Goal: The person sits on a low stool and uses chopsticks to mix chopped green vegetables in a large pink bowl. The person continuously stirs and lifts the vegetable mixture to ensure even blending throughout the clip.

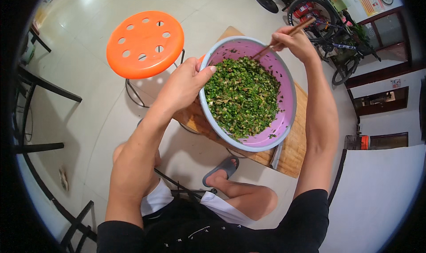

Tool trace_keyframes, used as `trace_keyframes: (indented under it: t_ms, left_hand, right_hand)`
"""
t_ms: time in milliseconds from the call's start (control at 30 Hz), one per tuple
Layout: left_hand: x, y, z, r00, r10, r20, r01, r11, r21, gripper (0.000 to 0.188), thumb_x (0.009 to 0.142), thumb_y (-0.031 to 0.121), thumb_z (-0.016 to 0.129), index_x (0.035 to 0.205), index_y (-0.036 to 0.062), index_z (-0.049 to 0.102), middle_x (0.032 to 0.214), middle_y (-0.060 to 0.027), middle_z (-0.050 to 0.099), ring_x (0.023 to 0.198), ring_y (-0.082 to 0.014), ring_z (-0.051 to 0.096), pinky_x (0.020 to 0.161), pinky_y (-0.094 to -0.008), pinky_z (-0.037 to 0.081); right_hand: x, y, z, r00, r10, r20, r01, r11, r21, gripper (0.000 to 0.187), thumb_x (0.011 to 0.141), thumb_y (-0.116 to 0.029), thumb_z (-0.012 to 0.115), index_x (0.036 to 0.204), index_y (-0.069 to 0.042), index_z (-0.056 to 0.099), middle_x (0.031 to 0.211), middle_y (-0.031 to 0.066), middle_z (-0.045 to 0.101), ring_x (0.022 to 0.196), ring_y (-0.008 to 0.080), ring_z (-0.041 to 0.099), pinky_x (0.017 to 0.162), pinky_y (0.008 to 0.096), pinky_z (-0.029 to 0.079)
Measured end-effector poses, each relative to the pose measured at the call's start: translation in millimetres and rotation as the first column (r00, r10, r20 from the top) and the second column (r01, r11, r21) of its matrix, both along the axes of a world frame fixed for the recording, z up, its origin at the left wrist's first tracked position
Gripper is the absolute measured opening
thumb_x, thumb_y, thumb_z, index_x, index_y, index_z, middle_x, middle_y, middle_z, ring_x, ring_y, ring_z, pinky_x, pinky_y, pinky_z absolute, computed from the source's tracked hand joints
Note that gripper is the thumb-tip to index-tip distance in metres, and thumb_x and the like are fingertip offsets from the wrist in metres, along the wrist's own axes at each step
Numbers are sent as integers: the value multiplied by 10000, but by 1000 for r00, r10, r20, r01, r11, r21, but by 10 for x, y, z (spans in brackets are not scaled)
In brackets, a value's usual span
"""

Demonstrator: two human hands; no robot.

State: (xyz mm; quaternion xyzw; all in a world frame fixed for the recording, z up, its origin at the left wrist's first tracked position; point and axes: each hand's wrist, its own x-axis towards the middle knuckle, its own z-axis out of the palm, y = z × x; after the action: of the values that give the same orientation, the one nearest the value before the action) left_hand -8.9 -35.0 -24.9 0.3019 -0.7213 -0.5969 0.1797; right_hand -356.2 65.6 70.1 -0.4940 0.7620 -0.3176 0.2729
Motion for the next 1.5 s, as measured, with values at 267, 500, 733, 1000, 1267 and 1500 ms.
trace_keyframes:
  t_ms: [267, 500, 733, 1000, 1267, 1500]
  left_hand:
    - [-7, -37, -47, 1000, -29, 6, 29, 999, 34, 442, 1034, 423, 615, 931, -2, 554, 769, -43, 578, 709, -126, 557, 653, -327, 495]
    - [-38, -12, -104, 999, -17, -46, 22, 994, 109, 404, 1043, 391, 612, 926, 8, 558, 767, -36, 582, 702, -119, 561, 639, -318, 492]
    - [-29, -22, -108, 1000, 4, -26, -3, 999, 37, 404, 1043, 385, 611, 923, 3, 562, 762, -37, 585, 698, -124, 566, 642, -320, 493]
    - [-49, -29, -125, 999, 2, -33, 1, 995, 97, 397, 1043, 376, 614, 921, 0, 571, 765, -29, 579, 710, -115, 562, 653, -313, 492]
    - [-33, -9, -85, 1000, -11, -29, 15, 990, 142, 405, 1042, 380, 612, 929, -6, 566, 776, -31, 583, 727, -118, 565, 667, -315, 499]
    - [-25, -14, -105, 999, -18, -35, 21, 994, 108, 415, 1042, 389, 605, 944, -12, 572, 787, -38, 589, 724, -122, 566, 668, -315, 499]
  right_hand:
    - [-77, 1150, -105, 982, -189, 9, 189, 982, -6, 298, 1011, -299, 669, 970, -11, 734, 891, 82, 751, 824, 168, 722, 739, 314, 589]
    - [392, 1865, -187, 951, -295, -90, 296, 955, -7, 236, 1004, -218, 678, 949, 4, 740, 865, 55, 742, 776, 141, 671, 725, 309, 558]
    - [1201, 1926, 284, 946, -57, -318, 64, 998, 10, 179, 965, -157, 722, 918, 15, 735, 745, 52, 706, 705, 115, 638, 640, 304, 517]
    - [483, 1044, 97, 990, -107, -96, 83, 972, -222, 233, 980, -222, 698, 985, 10, 725, 859, 58, 739, 797, 118, 676, 734, 273, 539]
    - [-34, 1112, -231, 971, -199, -131, 185, 976, -113, 247, 1003, -240, 662, 972, -3, 723, 871, 42, 738, 814, 126, 673, 762, 287, 551]
    - [665, 2005, -141, 925, -364, -110, 358, 931, -71, 238, 1004, -208, 654, 931, 11, 713, 816, 47, 726, 787, 135, 667, 745, 299, 541]
